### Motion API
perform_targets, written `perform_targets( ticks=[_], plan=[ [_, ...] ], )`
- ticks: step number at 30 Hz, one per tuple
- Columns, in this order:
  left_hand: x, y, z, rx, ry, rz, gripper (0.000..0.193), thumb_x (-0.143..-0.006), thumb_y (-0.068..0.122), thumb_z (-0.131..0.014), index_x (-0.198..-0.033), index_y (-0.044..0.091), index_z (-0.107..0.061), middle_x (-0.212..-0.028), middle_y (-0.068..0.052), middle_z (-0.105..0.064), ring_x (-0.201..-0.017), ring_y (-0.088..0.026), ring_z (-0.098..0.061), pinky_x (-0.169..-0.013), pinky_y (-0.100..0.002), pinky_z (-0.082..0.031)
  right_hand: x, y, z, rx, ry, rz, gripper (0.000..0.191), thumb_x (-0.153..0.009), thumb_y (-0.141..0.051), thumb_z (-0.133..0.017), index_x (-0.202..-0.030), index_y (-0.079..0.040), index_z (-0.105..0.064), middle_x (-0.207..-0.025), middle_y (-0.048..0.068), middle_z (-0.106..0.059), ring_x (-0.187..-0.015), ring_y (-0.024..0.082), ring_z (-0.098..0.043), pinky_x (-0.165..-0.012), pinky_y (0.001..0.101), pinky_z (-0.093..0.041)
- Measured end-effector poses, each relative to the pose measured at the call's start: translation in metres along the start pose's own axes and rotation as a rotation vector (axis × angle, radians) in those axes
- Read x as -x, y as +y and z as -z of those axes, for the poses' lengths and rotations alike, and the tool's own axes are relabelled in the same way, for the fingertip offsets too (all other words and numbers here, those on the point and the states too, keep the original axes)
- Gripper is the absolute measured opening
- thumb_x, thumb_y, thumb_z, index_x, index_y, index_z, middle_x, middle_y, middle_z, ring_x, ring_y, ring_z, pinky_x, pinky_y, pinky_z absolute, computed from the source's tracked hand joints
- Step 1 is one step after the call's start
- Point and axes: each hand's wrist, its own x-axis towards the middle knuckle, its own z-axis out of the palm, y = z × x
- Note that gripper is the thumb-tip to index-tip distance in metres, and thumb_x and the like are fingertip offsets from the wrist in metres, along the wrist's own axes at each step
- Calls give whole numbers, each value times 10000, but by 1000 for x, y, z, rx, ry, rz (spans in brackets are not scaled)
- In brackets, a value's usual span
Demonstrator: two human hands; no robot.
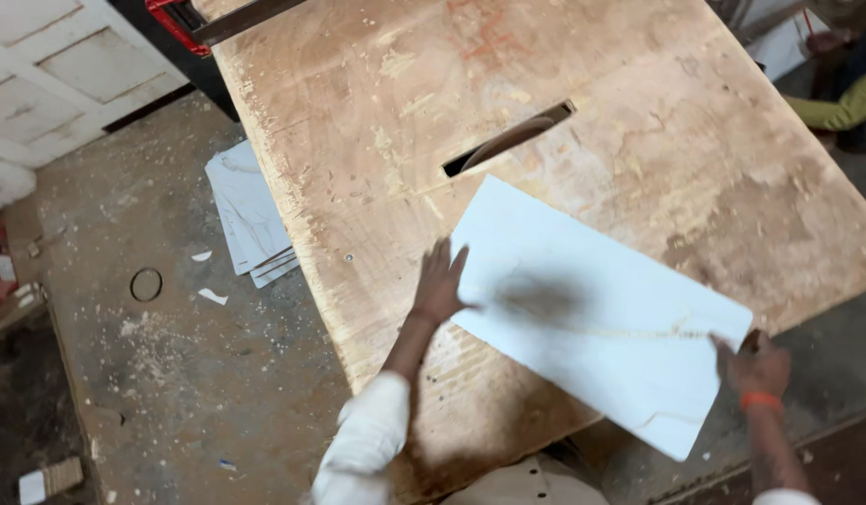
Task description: The person moves white marble-pattern panels around a large wooden workbench, stacking and repositioning them. They then place a black trapezoid template on a panel and trace around its edges with a red pencil, marking the panel for cutting.
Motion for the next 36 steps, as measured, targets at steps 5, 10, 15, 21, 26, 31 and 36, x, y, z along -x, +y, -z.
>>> perform_targets(
  ticks=[5, 10, 15, 21, 26, 31, 36],
  plan=[
    [28, -46, -37, 55, 122, -123, 1363, -376, 568, -971, -1561, 222, -393, -1668, -221, -159, -1555, -377, -153, -1263, -576, -173, -19, 4, -15, 44, 98, 263, 818, -810, -352, -949, -1403, 98, -612, -1018, 187, -725, -861, 255, -684, -753, 410, -568],
    [-18, -45, -52, 116, 160, -147, 1367, -382, 576, -964, -1566, 198, -395, -1680, -226, -127, -1558, -391, -171, -1263, -575, -194, -84, -6, -11, -57, -49, 139, 823, -851, -295, -912, -1535, 19, -578, -1051, 163, -728, -839, 244, -677, -728, 407, -582],
    [-37, -36, -60, 152, 192, -122, 1365, -361, 583, -946, -1556, 197, -411, -1684, -226, -123, -1553, -390, -185, -1273, -547, -213, -126, -19, -11, 42, 1, 243, 848, -852, -276, -931, -1562, 0, -560, -1050, 158, -718, -822, 213, -659, -691, 384, -569],
    [-39, -41, -69, 148, 199, -124, 1365, -359, 608, -929, -1556, 197, -420, -1691, -222, -112, -1562, -382, -181, -1278, -550, -201, -135, -16, -12, 79, -13, 269, 762, -874, -300, -920, -1512, -26, -604, -917, 103, -719, -792, 182, -651, -718, 351, -565],
    [-38, -41, -74, 193, 238, -153, 1373, -357, 611, -921, -1564, 205, -408, -1696, -217, -94, -1570, -377, -176, -1284, -555, -197, -142, -25, -13, 83, -19, 259, 737, -908, -337, -915, -1500, -38, -593, -854, 120, -711, -728, 209, -644, -702, 369, -557],
    [-38, -40, -79, 192, 225, -132, 1370, -371, 613, -915, -1574, 223, -388, -1702, -209, -87, -1570, -369, -179, -1288, -550, -188, -142, -34, -14, 193, 45, 300, 739, -909, -372, -917, -1495, -35, -618, -877, 124, -721, -759, 217, -668, -714, 373, -568],
    [-39, -39, -79, 189, 228, -133, 1375, -384, 609, -916, -1585, 215, -376, -1702, -216, -87, -1574, -367, -174, -1290, -549, -190, -137, -42, -12, 173, 64, 321, 794, -904, -387, -918, -1515, 0, -591, -911, 143, -708, -776, 226, -662, -720, 388, -569]
  ],
)
